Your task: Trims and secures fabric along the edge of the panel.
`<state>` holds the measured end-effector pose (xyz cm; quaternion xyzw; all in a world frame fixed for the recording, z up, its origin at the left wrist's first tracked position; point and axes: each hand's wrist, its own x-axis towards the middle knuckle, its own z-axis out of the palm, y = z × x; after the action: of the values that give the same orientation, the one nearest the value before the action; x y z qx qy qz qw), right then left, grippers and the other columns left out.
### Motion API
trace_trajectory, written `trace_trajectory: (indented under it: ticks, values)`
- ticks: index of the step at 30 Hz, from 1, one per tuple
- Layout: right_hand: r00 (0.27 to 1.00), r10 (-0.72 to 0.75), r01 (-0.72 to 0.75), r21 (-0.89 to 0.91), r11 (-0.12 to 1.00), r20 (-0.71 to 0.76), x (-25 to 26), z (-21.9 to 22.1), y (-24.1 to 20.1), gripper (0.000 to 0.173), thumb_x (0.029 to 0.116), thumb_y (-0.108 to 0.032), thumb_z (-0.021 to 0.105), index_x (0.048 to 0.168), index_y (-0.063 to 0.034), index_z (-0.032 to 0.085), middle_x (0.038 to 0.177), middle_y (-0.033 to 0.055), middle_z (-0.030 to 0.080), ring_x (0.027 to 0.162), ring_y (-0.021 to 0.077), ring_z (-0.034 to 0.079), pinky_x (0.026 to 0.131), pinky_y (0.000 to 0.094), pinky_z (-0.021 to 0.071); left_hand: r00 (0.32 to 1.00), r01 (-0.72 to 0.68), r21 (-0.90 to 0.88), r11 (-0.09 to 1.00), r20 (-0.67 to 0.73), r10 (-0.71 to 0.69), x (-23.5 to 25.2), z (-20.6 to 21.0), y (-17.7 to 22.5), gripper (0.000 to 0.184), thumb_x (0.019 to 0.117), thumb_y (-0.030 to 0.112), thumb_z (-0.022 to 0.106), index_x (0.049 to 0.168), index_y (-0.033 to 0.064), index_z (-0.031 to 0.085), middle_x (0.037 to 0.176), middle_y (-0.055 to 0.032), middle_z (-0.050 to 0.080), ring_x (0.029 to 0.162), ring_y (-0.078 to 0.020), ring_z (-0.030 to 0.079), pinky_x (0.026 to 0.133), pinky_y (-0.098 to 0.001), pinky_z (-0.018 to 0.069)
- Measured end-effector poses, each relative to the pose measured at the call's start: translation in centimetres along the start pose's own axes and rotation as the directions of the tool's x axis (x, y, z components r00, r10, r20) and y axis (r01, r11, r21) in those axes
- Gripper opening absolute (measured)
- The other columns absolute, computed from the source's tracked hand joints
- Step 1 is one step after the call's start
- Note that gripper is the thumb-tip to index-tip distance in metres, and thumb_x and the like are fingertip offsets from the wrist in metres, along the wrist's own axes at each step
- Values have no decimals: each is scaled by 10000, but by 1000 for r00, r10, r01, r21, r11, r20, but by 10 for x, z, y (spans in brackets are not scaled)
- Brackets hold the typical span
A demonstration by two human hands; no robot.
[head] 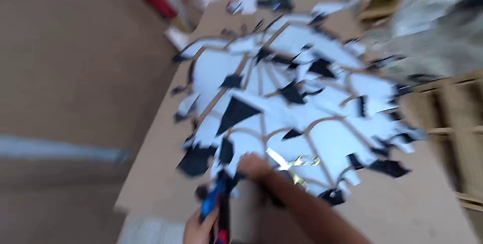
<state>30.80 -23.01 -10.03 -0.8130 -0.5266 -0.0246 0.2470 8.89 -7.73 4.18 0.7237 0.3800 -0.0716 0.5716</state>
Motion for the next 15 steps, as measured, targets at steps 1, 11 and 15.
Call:
trace_trajectory:
  ticks: [1, 11, 15]
  values:
    - [997, 0, -6, 63, 998, 82, 3, 1, -1, 171, 977, -142, 631, 1068, -125, 775, 1155, 99, 746, 1121, 314, 690, 905, 552, 570, 999, 15, -28, 999, -43, -16, 4, 4, -5, 396, 956, 387, 624, 1022, 1, 681, 672, -71, 670, 554, -202, 652, 548, -403, 592]
    - [980, -11, 9, 11, 1000, 198, 11, 15, 8, 324, 1068, -335, 486, 950, -110, 686, 894, 89, 644, 904, 297, 651, 712, 462, 531, 998, 58, -46, 997, -32, -60, 17, 33, -8, 302, 951, 319, 630, 948, 21, 681, 645, -89, 658, 531, -219, 651, 544, -391, 596]
    - [981, -19, 18, 5, 1000, 193, 10, 18, 9, 338, 1075, -343, 471, 935, -114, 677, 871, 79, 626, 884, 288, 638, 693, 444, 512, 989, 129, 186, 974, -95, -113, 17, 53, -6, 296, 944, 385, 638, 949, 102, 722, 677, -32, 677, 591, -174, 675, 584, -402, 598]
